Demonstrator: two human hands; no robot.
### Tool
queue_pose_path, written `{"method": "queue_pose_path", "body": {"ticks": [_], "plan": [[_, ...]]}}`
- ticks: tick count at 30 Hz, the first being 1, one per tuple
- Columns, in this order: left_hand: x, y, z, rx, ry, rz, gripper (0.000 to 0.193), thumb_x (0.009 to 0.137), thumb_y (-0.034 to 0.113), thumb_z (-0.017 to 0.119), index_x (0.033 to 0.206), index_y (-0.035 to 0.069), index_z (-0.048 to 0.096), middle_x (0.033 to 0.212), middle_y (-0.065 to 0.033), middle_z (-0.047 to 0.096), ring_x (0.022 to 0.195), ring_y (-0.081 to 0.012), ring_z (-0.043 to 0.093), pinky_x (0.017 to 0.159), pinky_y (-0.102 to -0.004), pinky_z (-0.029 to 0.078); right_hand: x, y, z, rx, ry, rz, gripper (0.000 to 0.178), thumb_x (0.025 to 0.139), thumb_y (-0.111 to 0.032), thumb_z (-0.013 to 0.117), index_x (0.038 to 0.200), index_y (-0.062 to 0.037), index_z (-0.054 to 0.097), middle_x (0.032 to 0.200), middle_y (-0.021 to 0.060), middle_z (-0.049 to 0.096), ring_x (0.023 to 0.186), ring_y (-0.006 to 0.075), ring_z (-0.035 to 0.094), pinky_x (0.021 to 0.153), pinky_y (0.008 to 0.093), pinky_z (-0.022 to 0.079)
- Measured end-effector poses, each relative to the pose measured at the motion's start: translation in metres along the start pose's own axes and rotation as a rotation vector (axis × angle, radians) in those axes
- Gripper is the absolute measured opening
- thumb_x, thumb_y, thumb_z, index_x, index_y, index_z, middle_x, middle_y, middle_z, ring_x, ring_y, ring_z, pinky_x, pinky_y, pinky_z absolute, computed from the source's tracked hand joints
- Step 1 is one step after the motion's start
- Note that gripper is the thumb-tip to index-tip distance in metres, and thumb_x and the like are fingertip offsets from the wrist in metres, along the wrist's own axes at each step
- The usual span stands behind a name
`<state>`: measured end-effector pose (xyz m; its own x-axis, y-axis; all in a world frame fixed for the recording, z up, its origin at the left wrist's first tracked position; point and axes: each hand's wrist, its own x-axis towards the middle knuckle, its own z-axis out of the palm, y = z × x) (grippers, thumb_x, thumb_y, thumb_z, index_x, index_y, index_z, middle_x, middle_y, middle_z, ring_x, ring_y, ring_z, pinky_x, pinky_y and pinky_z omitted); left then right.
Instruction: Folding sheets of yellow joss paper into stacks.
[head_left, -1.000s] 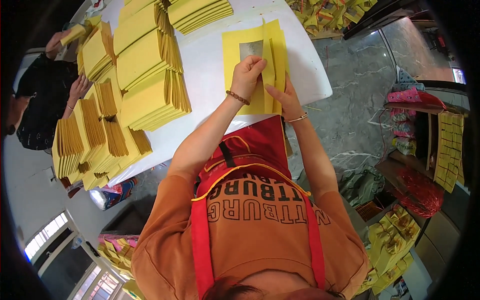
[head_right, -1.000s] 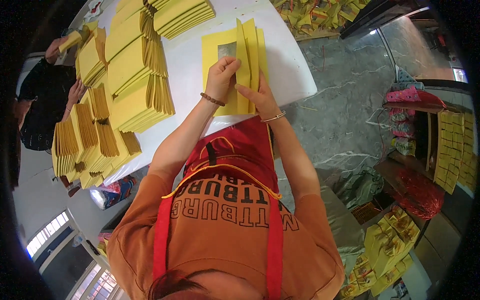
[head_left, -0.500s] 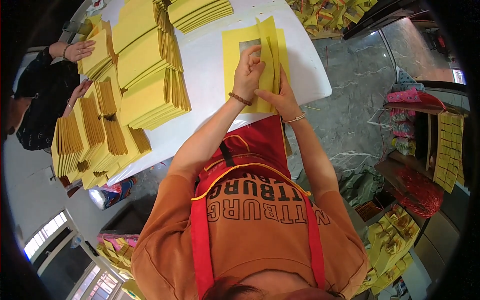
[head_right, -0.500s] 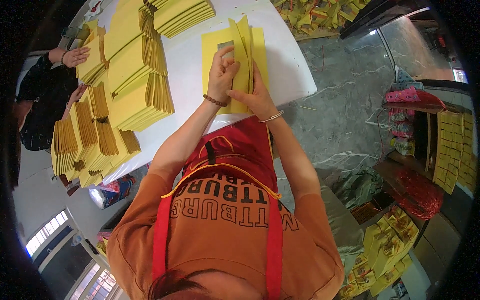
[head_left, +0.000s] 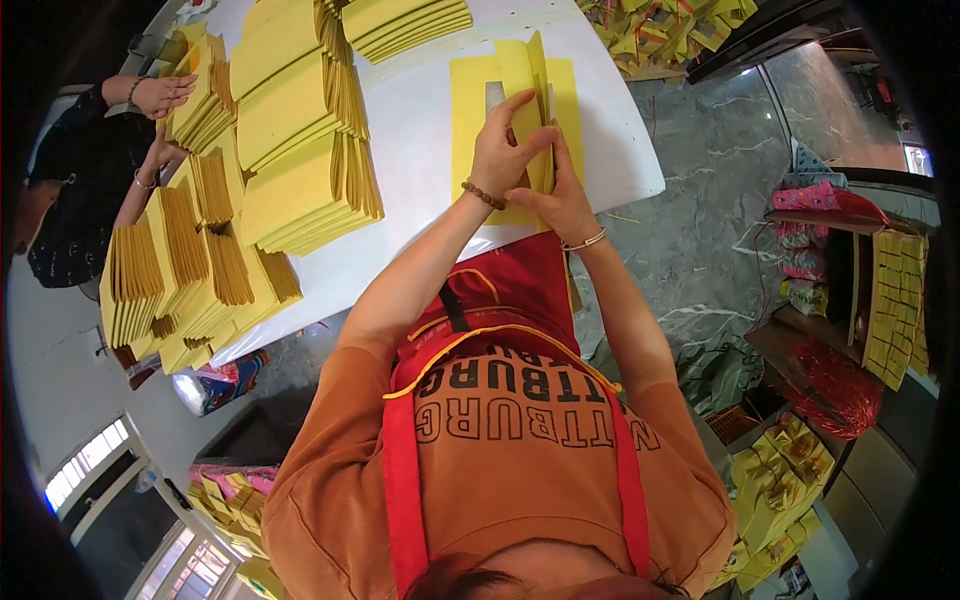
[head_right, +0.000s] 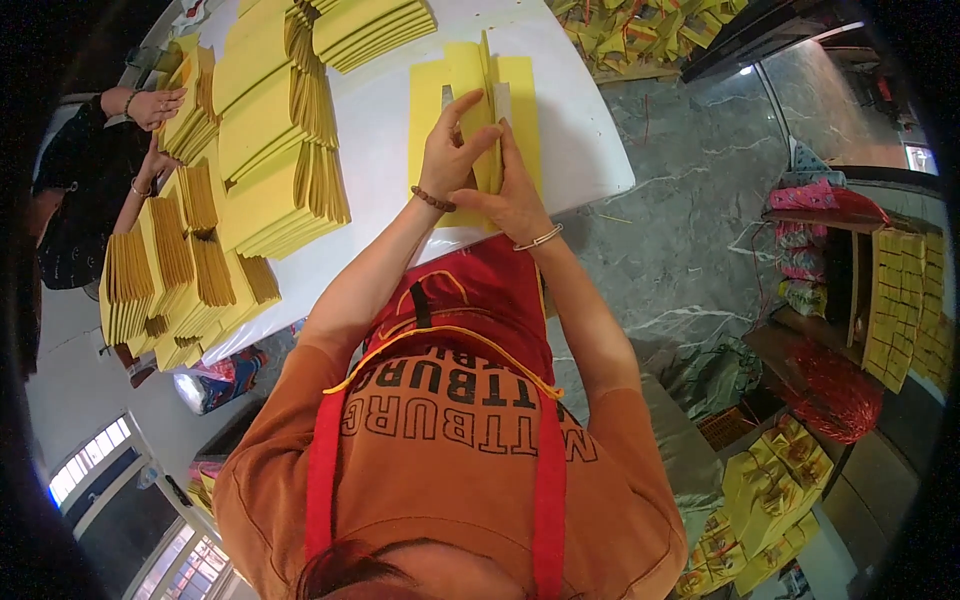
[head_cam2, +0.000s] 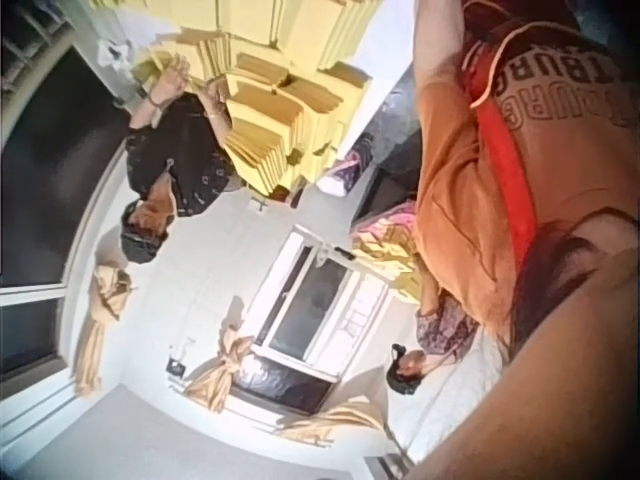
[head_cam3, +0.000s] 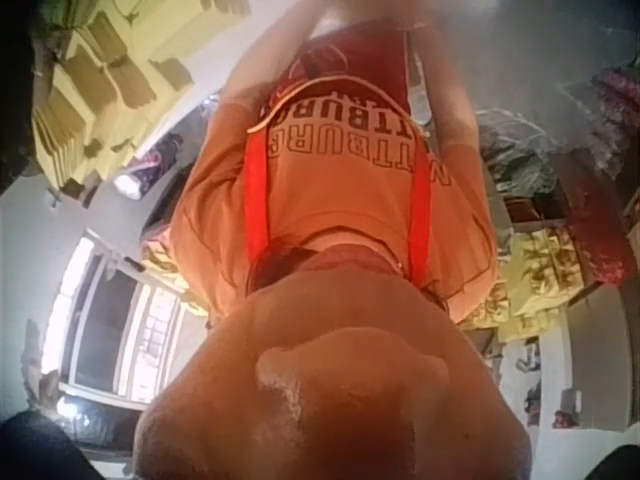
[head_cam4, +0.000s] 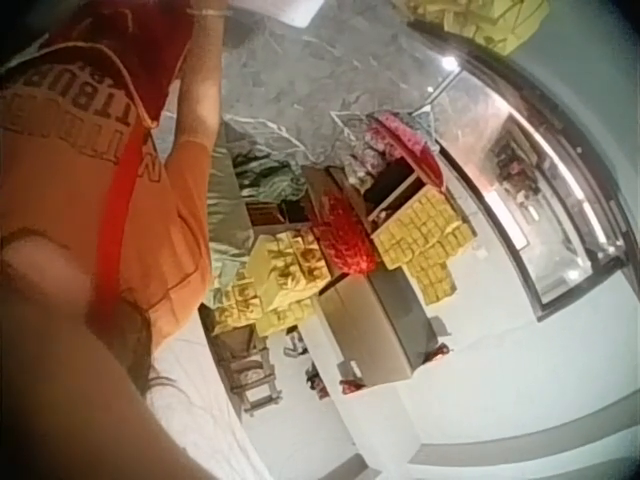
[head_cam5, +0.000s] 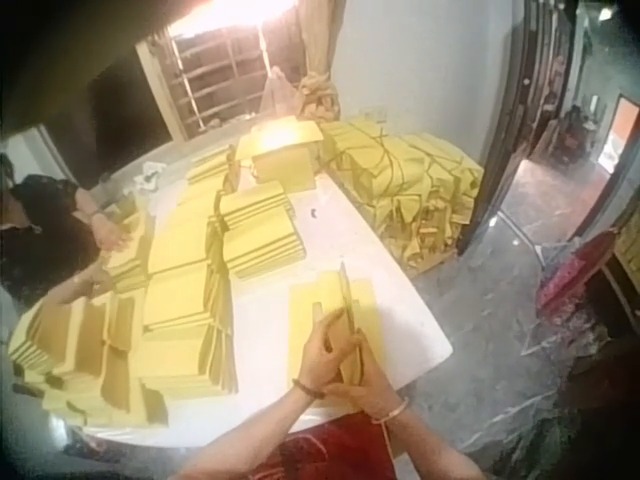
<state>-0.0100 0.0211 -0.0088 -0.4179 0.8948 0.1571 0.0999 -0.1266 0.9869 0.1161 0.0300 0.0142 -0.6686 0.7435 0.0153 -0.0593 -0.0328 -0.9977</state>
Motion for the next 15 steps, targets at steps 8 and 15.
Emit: {"method": "queue_pose_path", "body": {"ticks": [8,15], "plan": [[-0.004,0.013,-0.002,-0.114,-0.05,-0.158,0.054,0.076,0.024,0.068,0.122,0.002,0.048,0.085,0.0003,0.051,0.06,-0.0038,0.037,0.051,-0.0195,0.034,-0.001,0.006,-0.003,0.093,0.018,0.019,0.114,0.062,-0.024,0.081,0.137,0.0076,0.001,0.138,0.0189,0.023,0.127,0.0232,0.027,0.102,0.0305,0.029],[-0.001,-0.001,0.002,-0.08,0.09,0.16,0.042,0.083,0.009,0.055,0.123,0.003,0.047,0.09,-0.0036,0.054,0.065,-0.0095,0.044,0.058,-0.0233,0.039,-0.002,-0.003,0.002,0.114,-0.005,0.01,0.114,0.061,-0.023,0.081,0.137,0.0063,0.001,0.137,0.018,0.025,0.126,0.0224,0.028,0.101,0.0306,0.03]]}}
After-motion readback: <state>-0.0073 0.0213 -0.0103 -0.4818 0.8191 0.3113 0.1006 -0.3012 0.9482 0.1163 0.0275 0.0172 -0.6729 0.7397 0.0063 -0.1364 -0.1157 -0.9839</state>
